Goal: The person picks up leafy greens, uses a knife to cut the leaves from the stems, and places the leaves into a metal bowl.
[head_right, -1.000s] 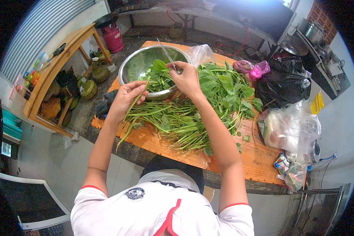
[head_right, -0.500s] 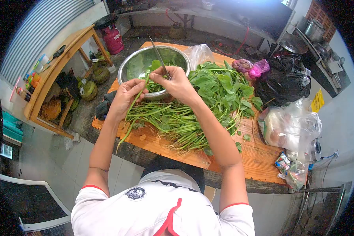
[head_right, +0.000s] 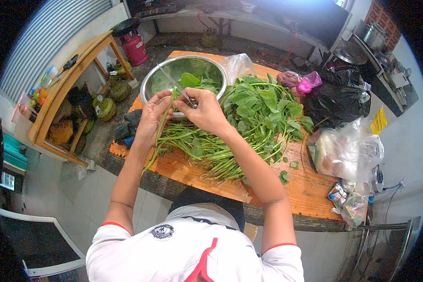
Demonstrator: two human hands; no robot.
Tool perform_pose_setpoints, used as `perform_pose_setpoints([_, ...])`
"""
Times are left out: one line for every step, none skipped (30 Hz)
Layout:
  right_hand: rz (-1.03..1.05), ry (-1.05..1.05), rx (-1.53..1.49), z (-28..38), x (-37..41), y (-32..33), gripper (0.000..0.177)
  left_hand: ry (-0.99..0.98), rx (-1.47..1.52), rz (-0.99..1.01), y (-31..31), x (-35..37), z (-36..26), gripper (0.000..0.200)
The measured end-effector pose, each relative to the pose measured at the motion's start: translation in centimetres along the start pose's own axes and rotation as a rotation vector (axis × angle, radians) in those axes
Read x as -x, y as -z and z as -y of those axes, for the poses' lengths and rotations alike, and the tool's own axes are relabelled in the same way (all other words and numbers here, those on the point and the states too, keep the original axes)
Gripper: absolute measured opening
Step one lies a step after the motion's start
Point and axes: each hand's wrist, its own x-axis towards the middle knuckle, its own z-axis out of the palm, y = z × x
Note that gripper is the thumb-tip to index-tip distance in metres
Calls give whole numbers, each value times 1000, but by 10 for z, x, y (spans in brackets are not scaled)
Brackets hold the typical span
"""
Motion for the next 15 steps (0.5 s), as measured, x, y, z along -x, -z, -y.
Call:
perform_pose_setpoints([17,-18,-6,2,2,1,18,-1,13,-6,1,0,2,23])
perform_pose_setpoints([32,-36,-12,3,3,1,18,-2,26,-11,4,-2,5,25])
perform_pose_setpoints([46,-32,-11,3,4,0,16,-3,39,-17,5,-3,6,26])
perform_pose_setpoints([58,-27,-8,2,6,0,15,-3,52,-23,4,-2,7,27])
perform_pose_setpoints([71,-22,-6,2,7,0,14,-2,65,-30,2,-1,8,28])
perform_pose_setpoints([84,-25,-12,1,7,0,14,-2,77,-35,1,-1,8,29])
perform_pose_setpoints([97,-29,-18,0,8,0,14,-3,67,-37,1,0,10,28])
perform_pose_setpoints([109,-33,-23,0,9,1,15,-2,57,-39,1,1,12,27])
perform_pose_setpoints([113,-28,-36,0,9,2,16,-4,47,-42,2,1,13,27])
perform_pose_setpoints([117,-22,-49,2,10,2,17,-11,45,-38,2,1,14,26])
perform_pose_setpoints([123,-17,-64,4,10,2,18,-18,42,-36,2,0,16,26])
perform_pose_setpoints([142,-21,-91,5,11,3,19,-26,39,-33,1,1,16,26])
perform_pose_setpoints([160,-25,-118,7,11,3,20,-38,47,-47,0,1,17,25])
perform_pose_setpoints([177,-28,-144,8,11,4,21,-50,54,-60,-2,1,17,25])
perform_pose_setpoints([181,-77,-182,12,12,5,19,-62,61,-73,-4,1,17,24])
